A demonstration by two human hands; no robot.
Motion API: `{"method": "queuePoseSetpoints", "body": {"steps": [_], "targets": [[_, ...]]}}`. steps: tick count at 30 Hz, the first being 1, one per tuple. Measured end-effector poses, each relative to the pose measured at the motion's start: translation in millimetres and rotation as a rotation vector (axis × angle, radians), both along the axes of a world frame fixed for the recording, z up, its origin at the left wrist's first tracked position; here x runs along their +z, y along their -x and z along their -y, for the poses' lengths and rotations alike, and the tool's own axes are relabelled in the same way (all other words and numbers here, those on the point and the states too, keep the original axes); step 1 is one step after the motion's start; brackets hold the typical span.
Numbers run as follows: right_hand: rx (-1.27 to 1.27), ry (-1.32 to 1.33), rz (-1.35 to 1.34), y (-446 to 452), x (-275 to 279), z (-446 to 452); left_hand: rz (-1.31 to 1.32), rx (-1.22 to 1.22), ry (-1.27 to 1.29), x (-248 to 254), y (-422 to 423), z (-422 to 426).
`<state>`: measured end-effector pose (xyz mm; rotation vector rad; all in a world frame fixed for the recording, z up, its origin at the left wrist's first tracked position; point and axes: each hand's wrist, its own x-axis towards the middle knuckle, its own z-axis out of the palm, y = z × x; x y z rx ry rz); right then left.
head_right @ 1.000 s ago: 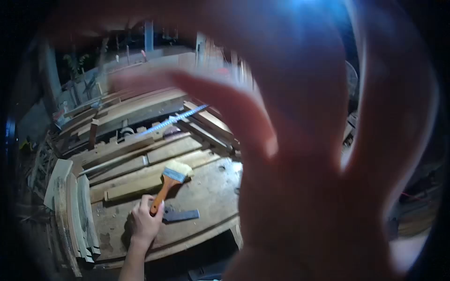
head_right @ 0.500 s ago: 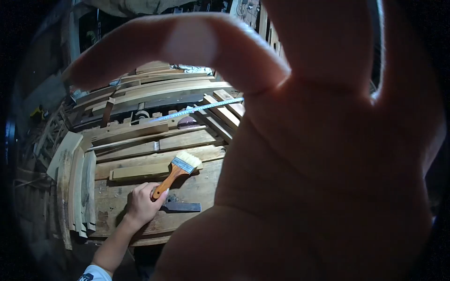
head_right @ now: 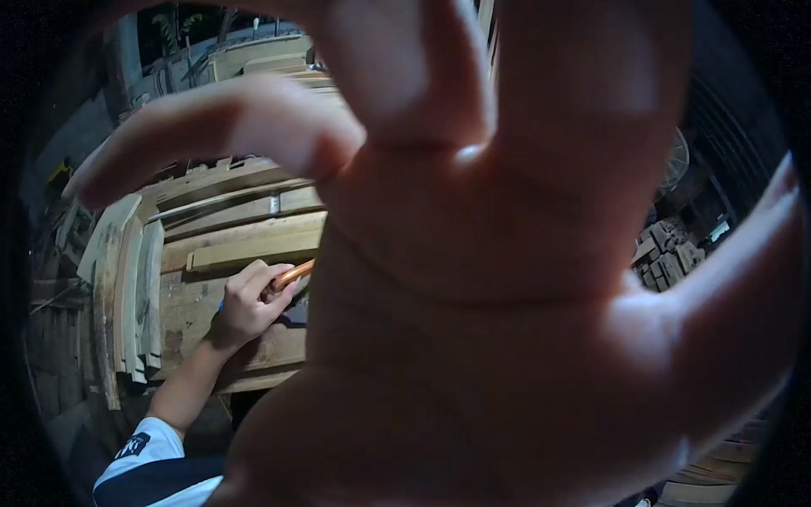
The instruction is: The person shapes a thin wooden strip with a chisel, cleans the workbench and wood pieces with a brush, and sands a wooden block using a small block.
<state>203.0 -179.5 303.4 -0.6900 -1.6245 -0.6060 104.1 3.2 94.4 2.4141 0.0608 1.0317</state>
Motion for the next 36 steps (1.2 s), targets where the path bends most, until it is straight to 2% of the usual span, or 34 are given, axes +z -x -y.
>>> {"method": "queuePoseSetpoints", "body": {"steps": [3,5,6,17,21,25,36], "targets": [[0.006,-0.002,0.000,1,-1,-6,0.127,-0.058,-0.214,1,6,-1],[0.024,-0.002,0.004,2,-3,-17,0.176,-0.118,-0.093,-20,5,-3],[0.031,-0.007,0.005,2,-4,-23,0.123,-0.115,-0.189,-15,12,-6],[0.051,0.009,-0.035,20,-16,-38,0.094,-0.117,0.031,-25,16,-8],[0.051,0.002,-0.029,18,-12,-34,0.189,-0.108,-0.091,-19,16,-10],[0.039,-0.005,-0.029,18,-11,-29,0.226,-0.070,0.068,-13,16,-4],[0.028,-0.013,0.000,18,-11,-29,0.218,-0.031,0.031,-13,16,-3]]}}
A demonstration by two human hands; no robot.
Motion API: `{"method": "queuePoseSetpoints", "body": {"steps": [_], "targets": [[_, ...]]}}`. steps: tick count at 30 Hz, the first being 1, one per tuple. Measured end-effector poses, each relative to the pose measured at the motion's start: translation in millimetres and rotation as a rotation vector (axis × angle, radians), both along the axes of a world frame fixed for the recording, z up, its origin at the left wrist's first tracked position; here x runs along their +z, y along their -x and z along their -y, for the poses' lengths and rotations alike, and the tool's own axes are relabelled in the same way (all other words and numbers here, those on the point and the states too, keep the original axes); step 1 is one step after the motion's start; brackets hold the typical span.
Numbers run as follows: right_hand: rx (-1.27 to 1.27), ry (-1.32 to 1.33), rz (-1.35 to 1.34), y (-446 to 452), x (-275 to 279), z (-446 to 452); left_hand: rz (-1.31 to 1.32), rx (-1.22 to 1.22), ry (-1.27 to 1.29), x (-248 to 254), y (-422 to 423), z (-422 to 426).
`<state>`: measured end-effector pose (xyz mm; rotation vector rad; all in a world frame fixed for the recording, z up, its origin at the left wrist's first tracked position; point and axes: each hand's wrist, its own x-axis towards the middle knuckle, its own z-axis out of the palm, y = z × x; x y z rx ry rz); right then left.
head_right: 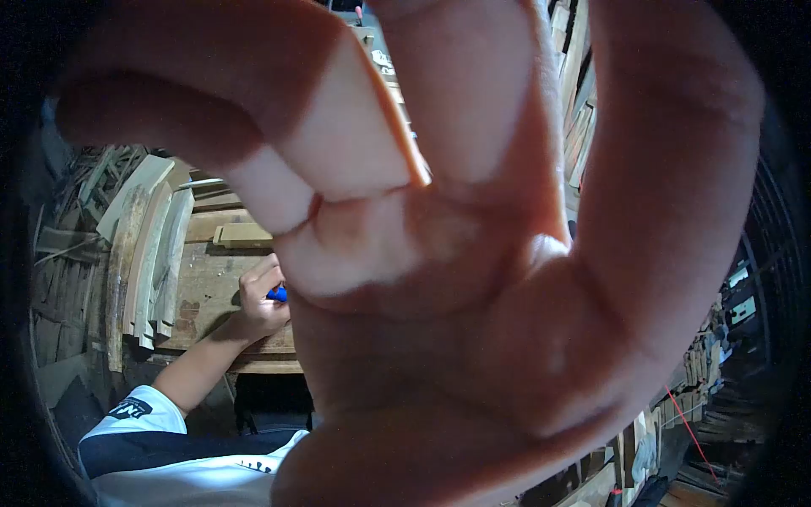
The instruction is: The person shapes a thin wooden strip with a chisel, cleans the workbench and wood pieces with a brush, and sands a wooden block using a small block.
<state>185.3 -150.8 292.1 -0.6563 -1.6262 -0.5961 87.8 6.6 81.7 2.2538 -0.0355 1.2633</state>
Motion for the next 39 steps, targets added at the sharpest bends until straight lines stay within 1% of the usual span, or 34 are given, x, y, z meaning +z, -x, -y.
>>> {"method": "queuePoseSetpoints", "body": {"steps": [3,6,7,9,10,13,15,17,19,21,22,23,24,25,27,28,29,30,31,33,34,35,37,39], "targets": [[-0.013,-0.003,-0.005,2,1,0,0.027,-0.024,-0.016,3,0,1],[-0.025,0.000,-0.003,5,-1,0,0.071,-0.009,0.045,1,0,3],[-0.033,0.000,-0.002,7,-2,0,0.084,0.010,0.012,1,1,2],[-0.058,0.008,-0.002,9,-2,1,0.097,-0.001,0.037,-4,1,-2],[-0.070,0.008,0.002,10,-3,2,0.107,0.023,0.000,-3,1,-3],[-0.090,-0.021,0.034,16,-10,8,0.075,0.078,-0.017,3,5,-6],[-0.113,-0.043,0.047,20,-17,10,0.105,0.102,-0.022,4,6,-6],[-0.169,-0.057,0.054,16,-27,7,0.130,0.129,-0.045,6,7,-11],[-0.327,-0.034,-0.012,-2,-49,-7,0.183,0.157,-0.070,12,6,-16],[-0.530,0.113,-0.228,-42,-94,-27,0.181,0.160,-0.057,11,6,-26],[-0.542,0.221,-0.392,-64,-125,-35,0.156,0.145,-0.013,14,6,-29],[-0.637,0.327,-0.437,-84,-148,-39,0.129,0.129,0.030,19,3,-30],[-0.758,0.453,-0.397,-100,-174,-40,0.154,0.052,0.080,28,-4,-30],[-0.832,0.518,-0.302,-110,-196,-41,0.151,0.031,0.146,19,-14,-39],[-0.822,0.654,-0.271,-116,-229,-46,0.179,-0.055,0.315,23,-25,-38],[-0.830,0.696,-0.220,-117,-243,-48,0.148,-0.106,0.339,27,-30,-39],[-0.786,0.775,-0.260,-114,-253,-49,0.114,-0.157,0.366,32,-33,-39],[-0.801,0.835,-0.233,-114,-258,-50,0.079,-0.206,0.393,36,-37,-38],[-0.814,0.896,-0.206,-113,-264,-52,0.096,-0.222,0.511,39,-46,-33],[-0.794,0.891,-0.247,-114,-261,-55,-0.080,-0.096,0.455,52,-55,-33],[-0.814,0.884,-0.230,-111,-260,-54,-0.057,-0.040,0.350,52,-65,-34],[-0.823,0.882,-0.229,-111,-261,-54,-0.134,-0.048,0.386,53,-72,-34],[-0.846,0.877,-0.228,-111,-262,-55,-0.295,0.057,0.200,61,-77,-38],[-0.850,0.870,-0.232,-112,-263,-54,-0.325,0.118,0.055,59,-90,-44]]}}
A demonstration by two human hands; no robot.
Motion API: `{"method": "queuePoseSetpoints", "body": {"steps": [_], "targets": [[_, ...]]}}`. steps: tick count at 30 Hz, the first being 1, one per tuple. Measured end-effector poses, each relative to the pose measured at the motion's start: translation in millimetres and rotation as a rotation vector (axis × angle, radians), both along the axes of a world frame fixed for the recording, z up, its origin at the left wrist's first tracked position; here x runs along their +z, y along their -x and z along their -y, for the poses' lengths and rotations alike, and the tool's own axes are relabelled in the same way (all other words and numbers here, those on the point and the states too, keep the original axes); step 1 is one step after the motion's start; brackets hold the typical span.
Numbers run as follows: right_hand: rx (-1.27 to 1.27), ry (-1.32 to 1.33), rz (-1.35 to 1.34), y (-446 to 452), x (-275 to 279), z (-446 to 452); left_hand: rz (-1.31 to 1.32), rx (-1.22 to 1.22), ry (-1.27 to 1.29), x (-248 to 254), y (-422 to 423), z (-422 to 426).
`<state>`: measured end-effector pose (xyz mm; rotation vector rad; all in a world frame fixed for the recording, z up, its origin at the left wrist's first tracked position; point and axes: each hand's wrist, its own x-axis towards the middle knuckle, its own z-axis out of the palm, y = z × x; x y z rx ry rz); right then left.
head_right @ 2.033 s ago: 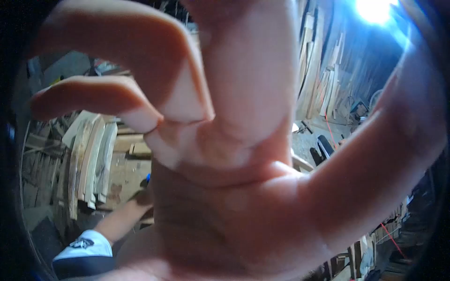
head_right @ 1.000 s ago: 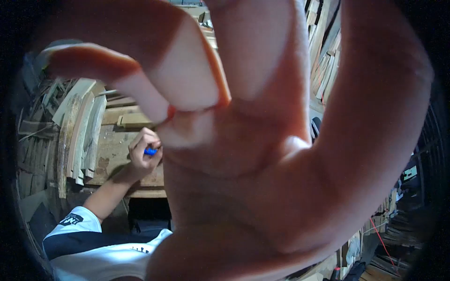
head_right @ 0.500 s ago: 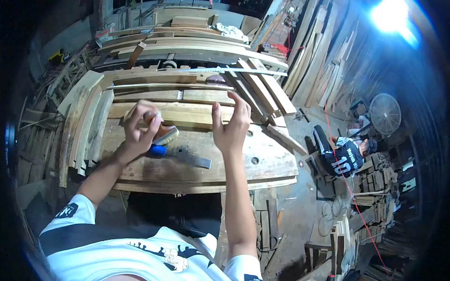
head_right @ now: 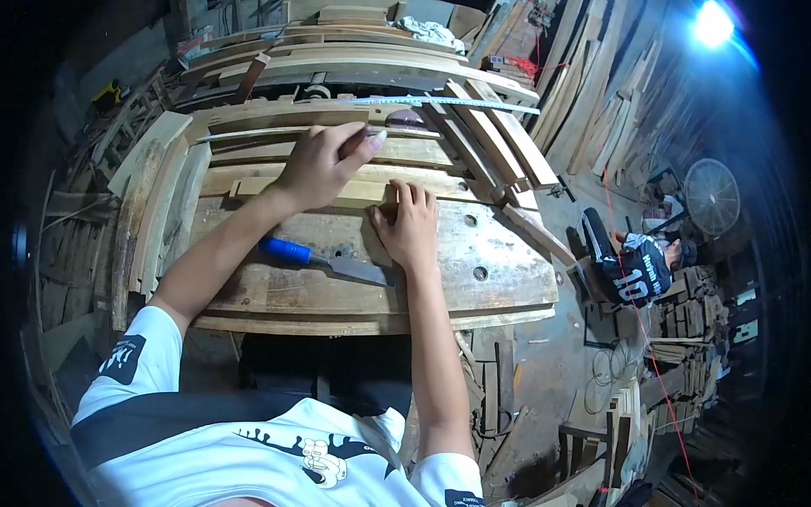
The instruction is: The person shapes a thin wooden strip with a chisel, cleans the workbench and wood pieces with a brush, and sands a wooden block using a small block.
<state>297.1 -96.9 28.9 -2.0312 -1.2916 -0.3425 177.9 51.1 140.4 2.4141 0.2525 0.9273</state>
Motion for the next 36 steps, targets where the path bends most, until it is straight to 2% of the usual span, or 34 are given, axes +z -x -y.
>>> {"method": "queuePoseSetpoints", "body": {"steps": [3,6,7,10,11,15,18,19,22,25,29,32,33,36], "targets": [[0.010,-0.001,0.001,0,0,-1,-0.110,0.033,-0.204,-1,-8,-13],[0.014,0.002,0.005,0,0,-1,-0.117,0.052,-0.214,-15,-17,-20],[0.016,0.005,0.008,-1,0,-1,-0.127,0.065,-0.196,-22,-22,-18],[0.015,0.013,0.021,-2,0,-2,-0.068,-0.121,0.108,-37,-34,-5],[0.012,0.016,0.021,-1,1,-2,0.020,-0.186,0.140,-36,-37,3],[0.008,0.034,-0.002,1,3,-1,0.023,-0.256,0.336,-26,-44,13],[-0.006,0.048,0.011,-2,-1,-2,0.055,-0.274,0.104,-30,-51,12],[-0.010,0.056,0.012,-3,-3,-2,-0.104,-0.217,0.034,-32,-49,9],[-0.009,0.043,0.015,-4,-4,-3,-0.125,-0.193,0.084,-42,-53,2],[0.001,0.030,0.005,-2,-1,-3,-0.052,-0.195,0.214,-32,-50,8],[0.002,0.015,0.002,0,2,-3,0.066,-0.371,0.441,-26,-53,9],[0.010,0.020,0.007,0,1,-4,0.111,-0.471,0.315,-28,-51,3],[0.002,0.046,-0.002,-1,1,-5,0.109,-0.493,0.177,-27,-52,-2],[-0.014,0.071,-0.004,0,1,-2,-0.250,-0.362,-0.015,-33,-45,-12]]}}
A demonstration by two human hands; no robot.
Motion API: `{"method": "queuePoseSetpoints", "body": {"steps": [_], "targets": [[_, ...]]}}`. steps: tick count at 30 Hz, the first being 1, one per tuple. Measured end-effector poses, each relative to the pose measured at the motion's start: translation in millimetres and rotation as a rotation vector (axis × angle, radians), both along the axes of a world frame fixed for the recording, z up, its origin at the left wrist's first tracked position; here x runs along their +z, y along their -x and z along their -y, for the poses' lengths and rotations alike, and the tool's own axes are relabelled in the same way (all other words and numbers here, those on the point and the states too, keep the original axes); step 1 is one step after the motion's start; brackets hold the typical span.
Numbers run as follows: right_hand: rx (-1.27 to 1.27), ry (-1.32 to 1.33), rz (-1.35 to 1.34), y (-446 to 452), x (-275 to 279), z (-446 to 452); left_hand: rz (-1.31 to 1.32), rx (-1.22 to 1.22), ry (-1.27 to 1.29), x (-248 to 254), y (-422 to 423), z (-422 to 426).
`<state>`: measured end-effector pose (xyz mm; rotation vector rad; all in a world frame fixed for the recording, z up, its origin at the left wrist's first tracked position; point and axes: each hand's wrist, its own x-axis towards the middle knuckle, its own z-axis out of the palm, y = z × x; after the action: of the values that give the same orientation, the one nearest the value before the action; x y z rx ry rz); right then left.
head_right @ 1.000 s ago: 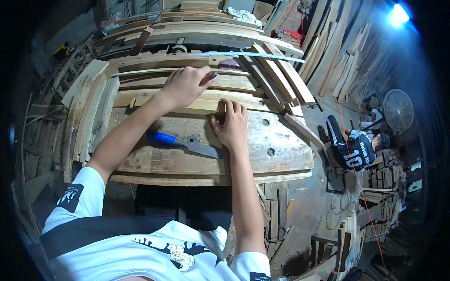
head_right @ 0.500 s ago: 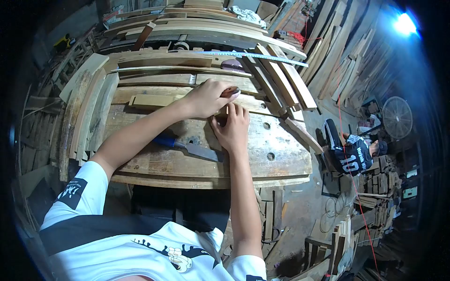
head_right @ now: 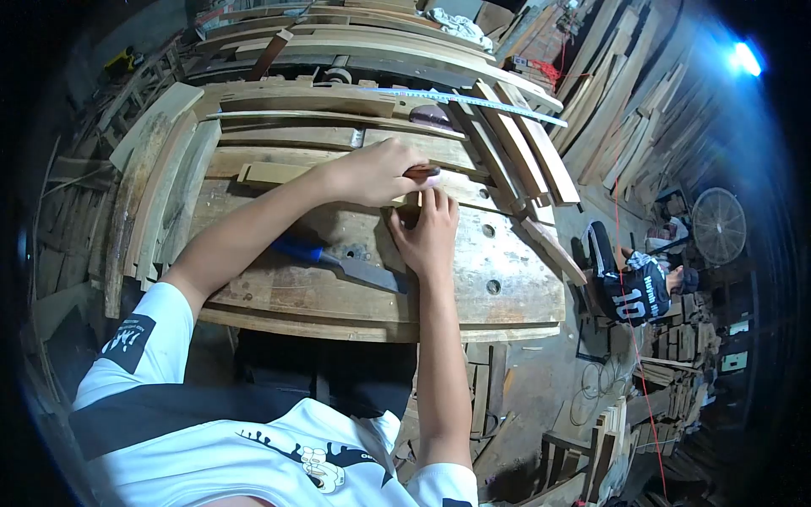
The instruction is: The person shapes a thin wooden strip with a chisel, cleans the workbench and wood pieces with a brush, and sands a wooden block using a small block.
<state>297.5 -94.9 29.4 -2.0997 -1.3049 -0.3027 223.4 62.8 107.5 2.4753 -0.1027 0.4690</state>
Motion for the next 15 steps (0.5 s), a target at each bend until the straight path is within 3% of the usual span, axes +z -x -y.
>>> {"method": "queuePoseSetpoints", "body": {"steps": [1,4,7,10,15], "targets": [[0.007,-0.032,0.013,1,0,0,-0.013,-0.006,-0.104,-4,1,-5],[0.000,-0.015,0.000,-3,-2,0,0.016,0.008,-0.060,-5,0,-1],[-0.006,0.013,-0.028,0,2,-1,0.066,-0.034,0.198,14,1,12],[-0.005,-0.019,-0.046,1,2,-1,0.143,-0.023,0.174,18,5,14],[0.013,-0.047,-0.034,0,1,0,0.059,-0.002,0.001,33,18,7]]}}
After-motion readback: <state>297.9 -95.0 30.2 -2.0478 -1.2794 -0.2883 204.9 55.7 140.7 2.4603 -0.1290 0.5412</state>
